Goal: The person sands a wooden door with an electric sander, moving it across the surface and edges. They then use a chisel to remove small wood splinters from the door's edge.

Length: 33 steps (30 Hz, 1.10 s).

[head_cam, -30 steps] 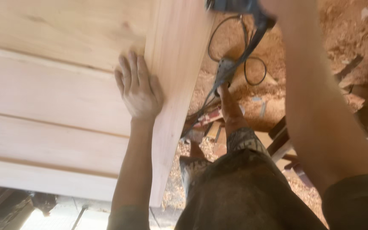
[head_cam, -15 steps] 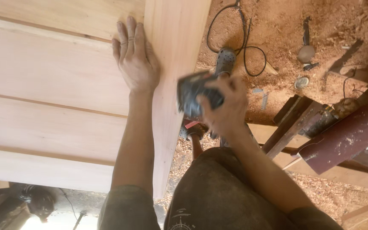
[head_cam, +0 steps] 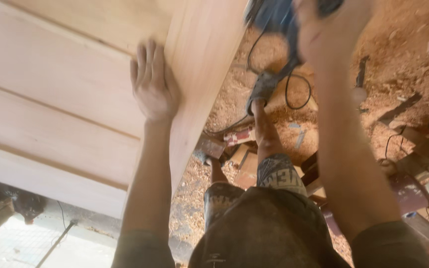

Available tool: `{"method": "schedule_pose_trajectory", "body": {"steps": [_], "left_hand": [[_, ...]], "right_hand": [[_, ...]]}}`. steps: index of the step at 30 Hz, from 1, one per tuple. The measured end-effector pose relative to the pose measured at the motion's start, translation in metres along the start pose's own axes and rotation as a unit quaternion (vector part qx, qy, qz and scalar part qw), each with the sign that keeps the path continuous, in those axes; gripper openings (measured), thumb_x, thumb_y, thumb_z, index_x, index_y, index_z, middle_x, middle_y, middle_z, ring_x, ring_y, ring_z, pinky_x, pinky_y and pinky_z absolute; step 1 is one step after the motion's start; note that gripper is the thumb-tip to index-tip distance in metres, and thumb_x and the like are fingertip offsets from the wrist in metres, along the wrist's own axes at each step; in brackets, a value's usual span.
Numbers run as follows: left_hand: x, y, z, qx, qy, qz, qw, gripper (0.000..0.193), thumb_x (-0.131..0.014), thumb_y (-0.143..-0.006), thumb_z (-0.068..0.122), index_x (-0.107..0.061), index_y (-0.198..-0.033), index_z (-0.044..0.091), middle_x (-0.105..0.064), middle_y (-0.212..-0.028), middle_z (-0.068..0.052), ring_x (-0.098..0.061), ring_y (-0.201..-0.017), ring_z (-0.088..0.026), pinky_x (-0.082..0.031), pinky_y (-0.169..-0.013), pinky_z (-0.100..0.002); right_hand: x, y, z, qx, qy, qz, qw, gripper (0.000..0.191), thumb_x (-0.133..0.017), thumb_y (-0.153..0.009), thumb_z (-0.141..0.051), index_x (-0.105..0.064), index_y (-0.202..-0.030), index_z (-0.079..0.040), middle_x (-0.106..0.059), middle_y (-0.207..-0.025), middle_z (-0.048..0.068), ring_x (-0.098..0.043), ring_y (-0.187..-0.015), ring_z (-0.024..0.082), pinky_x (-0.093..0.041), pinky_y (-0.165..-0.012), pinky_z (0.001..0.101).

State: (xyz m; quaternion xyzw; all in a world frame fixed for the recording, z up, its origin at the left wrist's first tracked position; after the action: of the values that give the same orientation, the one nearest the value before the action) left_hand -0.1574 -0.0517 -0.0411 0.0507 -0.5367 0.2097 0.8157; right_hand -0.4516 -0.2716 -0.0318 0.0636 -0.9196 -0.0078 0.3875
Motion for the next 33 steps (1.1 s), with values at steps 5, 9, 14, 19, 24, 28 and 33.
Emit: {"method": "schedule_pose_trajectory", "body": {"steps": [5,9,14,19,24,28,33], "left_hand": [[0.003,0.014,0.002,0.091,0.022,0.032,0.995,0.036,-0.052,-0.107,0.01,-0.063,-0.137,-0.006,-0.061,-0.145,-0.024,-0.052,-0.142,-0.047,-0.034,-0.121,-0.058],[0.006,0.009,0.005,0.102,0.047,-0.012,0.994,0.034,-0.052,-0.107,0.007,-0.061,-0.136,-0.008,-0.061,-0.141,-0.03,-0.053,-0.14,-0.049,-0.035,-0.121,-0.057],[0.006,-0.038,0.031,0.064,-0.03,-0.033,0.997,0.04,-0.056,-0.101,0.016,-0.063,-0.132,-0.007,-0.062,-0.136,-0.031,-0.05,-0.137,-0.056,-0.035,-0.116,-0.062],[-0.06,-0.156,0.078,0.041,-0.047,-0.037,0.997,0.058,-0.05,-0.106,0.028,-0.044,-0.152,-0.008,-0.042,-0.158,-0.033,-0.034,-0.15,-0.051,-0.023,-0.124,-0.061],[-0.115,-0.273,0.122,0.028,-0.061,-0.097,0.993,0.068,-0.048,-0.105,0.031,-0.031,-0.155,-0.013,-0.027,-0.162,-0.035,-0.023,-0.153,-0.052,-0.019,-0.124,-0.061],[-0.125,-0.309,0.136,0.008,-0.054,-0.101,0.993,0.069,-0.049,-0.104,0.032,-0.032,-0.155,-0.012,-0.028,-0.163,-0.034,-0.023,-0.153,-0.051,-0.019,-0.124,-0.062],[-0.128,-0.307,0.133,-0.006,-0.09,-0.098,0.991,0.067,-0.043,-0.106,0.033,-0.033,-0.155,-0.012,-0.029,-0.164,-0.032,-0.024,-0.154,-0.051,-0.02,-0.125,-0.061]], "right_hand": [[-0.015,0.072,-0.055,0.073,-0.069,-0.053,0.994,0.02,-0.079,-0.094,-0.022,-0.068,-0.11,-0.016,-0.065,-0.105,0.005,-0.067,-0.096,0.023,-0.059,-0.088,0.0434],[-0.027,0.128,-0.073,0.012,-0.022,-0.148,0.989,0.03,-0.082,-0.078,-0.022,-0.071,-0.104,-0.014,-0.052,-0.108,0.018,-0.056,-0.105,0.033,-0.051,-0.09,0.0521],[-0.017,0.08,-0.06,0.022,-0.059,-0.097,0.993,0.026,-0.08,-0.082,-0.022,-0.069,-0.106,-0.016,-0.054,-0.108,0.013,-0.059,-0.105,0.029,-0.053,-0.089,0.0469],[-0.009,-0.068,-0.02,-0.02,-0.022,-0.042,0.999,0.023,-0.081,-0.085,-0.022,-0.069,-0.104,-0.016,-0.059,-0.103,0.01,-0.062,-0.096,0.027,-0.054,-0.086,0.0451],[0.017,-0.218,0.003,0.003,-0.076,0.0,0.997,0.02,-0.084,-0.086,-0.015,-0.07,-0.1,-0.009,-0.066,-0.101,0.01,-0.067,-0.088,0.023,-0.057,-0.081,0.038],[0.019,-0.314,0.04,-0.062,-0.246,-0.057,0.966,0.018,-0.081,-0.091,-0.013,-0.072,-0.105,-0.007,-0.074,-0.1,0.006,-0.07,-0.093,0.018,-0.059,-0.087,0.0345],[0.003,-0.294,0.073,-0.197,-0.381,-0.063,0.901,0.017,-0.074,-0.09,-0.011,-0.064,-0.103,-0.007,-0.068,-0.097,0.009,-0.069,-0.089,0.021,-0.063,-0.083,0.0393]]}}
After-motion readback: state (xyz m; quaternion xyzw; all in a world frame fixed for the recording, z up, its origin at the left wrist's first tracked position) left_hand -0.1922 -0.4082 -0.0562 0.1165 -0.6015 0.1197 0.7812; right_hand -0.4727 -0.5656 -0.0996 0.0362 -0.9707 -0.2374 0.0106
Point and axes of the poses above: each hand's wrist, its own y-axis away from the middle knuckle, its own x-axis out of the back of the hand, z = x × y, the point moved 9 cm from there along -y, towards the middle knuckle
